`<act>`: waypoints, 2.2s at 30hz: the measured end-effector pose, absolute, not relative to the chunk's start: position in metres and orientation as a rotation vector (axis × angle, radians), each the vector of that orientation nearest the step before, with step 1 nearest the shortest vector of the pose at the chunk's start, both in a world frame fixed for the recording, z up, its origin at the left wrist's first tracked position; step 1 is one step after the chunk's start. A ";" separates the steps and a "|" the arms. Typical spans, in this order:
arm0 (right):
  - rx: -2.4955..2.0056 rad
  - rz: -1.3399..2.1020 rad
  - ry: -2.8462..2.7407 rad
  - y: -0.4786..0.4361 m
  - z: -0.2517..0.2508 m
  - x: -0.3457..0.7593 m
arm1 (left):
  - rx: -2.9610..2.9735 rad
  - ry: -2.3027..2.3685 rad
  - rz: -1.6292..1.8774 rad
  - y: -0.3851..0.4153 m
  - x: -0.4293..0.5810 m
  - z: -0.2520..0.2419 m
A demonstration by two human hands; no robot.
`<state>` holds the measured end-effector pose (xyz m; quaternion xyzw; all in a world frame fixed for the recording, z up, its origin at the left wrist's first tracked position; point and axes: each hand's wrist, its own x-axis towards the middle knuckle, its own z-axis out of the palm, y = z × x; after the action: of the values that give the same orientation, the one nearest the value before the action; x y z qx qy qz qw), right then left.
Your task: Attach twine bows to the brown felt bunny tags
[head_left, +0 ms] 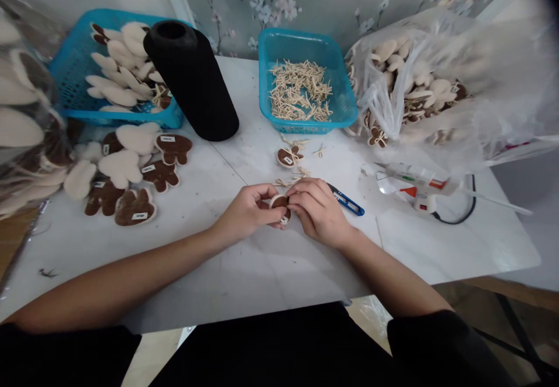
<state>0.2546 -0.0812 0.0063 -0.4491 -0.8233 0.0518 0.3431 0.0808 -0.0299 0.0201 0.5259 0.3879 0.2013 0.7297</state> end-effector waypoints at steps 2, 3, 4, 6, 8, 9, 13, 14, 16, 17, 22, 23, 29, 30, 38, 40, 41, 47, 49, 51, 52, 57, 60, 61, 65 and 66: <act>-1.143 0.156 -2.123 -0.080 0.006 0.255 | 1.129 0.817 0.376 -0.030 0.081 0.020; -1.134 0.177 -2.112 -0.080 0.006 0.255 | 1.116 0.803 0.348 -0.030 0.081 0.020; -1.132 0.207 -2.100 -0.079 0.005 0.255 | 1.106 0.792 0.327 -0.031 0.081 0.019; -1.152 0.278 -2.057 -0.078 0.004 0.255 | 1.099 0.767 0.302 -0.033 0.081 0.018; -1.190 0.360 -1.962 -0.077 0.003 0.255 | 1.108 0.740 0.297 -0.034 0.081 0.016; -1.212 0.409 -1.888 -0.077 0.003 0.254 | 1.112 0.733 0.304 -0.035 0.081 0.016; -1.261 0.762 -1.500 -0.079 0.007 0.255 | 1.092 0.782 0.382 -0.035 0.081 0.017; -1.249 0.870 -1.417 -0.080 0.009 0.255 | 1.083 0.802 0.406 -0.035 0.080 0.017; -1.202 1.056 -1.322 -0.081 0.012 0.257 | 1.063 0.835 0.451 -0.034 0.080 0.017; -1.182 1.127 -1.311 -0.082 0.014 0.258 | 1.054 0.847 0.471 -0.033 0.080 0.017; -1.144 1.349 -1.320 -0.081 0.013 0.259 | 1.085 0.856 0.491 -0.034 0.079 0.016; -1.147 1.361 -1.317 -0.081 0.012 0.258 | 1.115 0.852 0.489 -0.034 0.079 0.016; -1.275 1.160 -1.381 -0.081 0.001 0.250 | 1.522 0.840 0.519 -0.041 0.080 0.014; -1.300 1.101 -1.408 -0.081 0.001 0.249 | 1.601 0.831 0.540 -0.042 0.080 0.013; -1.670 0.661 -1.718 -0.117 0.040 0.270 | 1.438 0.819 0.456 -0.041 0.079 0.015; -1.900 0.497 -1.458 -0.144 0.039 0.297 | 1.323 0.853 0.492 -0.038 0.079 0.014; -2.047 0.322 -1.235 -0.157 0.033 0.314 | 1.259 0.876 0.505 -0.036 0.079 0.014; -2.438 -0.313 -0.764 -0.176 -0.017 0.426 | 1.055 0.944 0.557 -0.029 0.082 0.016; -2.478 -0.197 -1.031 -0.162 -0.020 0.447 | 1.053 0.959 0.569 -0.029 0.082 0.017; -2.473 0.002 -1.173 -0.151 -0.016 0.453 | 1.061 0.973 0.566 -0.028 0.081 0.017; -2.458 0.064 -1.189 -0.149 -0.014 0.451 | 1.066 0.978 0.562 -0.028 0.080 0.017; -2.255 0.094 -1.198 -0.164 -0.002 0.411 | 1.058 0.950 0.545 -0.027 0.079 0.014; -2.089 0.124 -1.277 -0.173 0.005 0.378 | 1.081 0.941 0.515 -0.026 0.081 0.012; -2.055 0.126 -1.319 -0.173 0.008 0.368 | 1.095 0.941 0.505 -0.026 0.081 0.012; -1.987 0.175 -1.475 -0.161 0.021 0.336 | 1.149 0.931 0.486 -0.028 0.081 0.013; -1.981 0.187 -1.509 -0.157 0.023 0.331 | 1.155 0.929 0.483 -0.029 0.081 0.013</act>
<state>0.3305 -0.1569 0.0225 -0.7526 -0.5730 0.0709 0.3166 0.0808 -0.0285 0.0127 0.5207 0.4189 0.2177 0.7114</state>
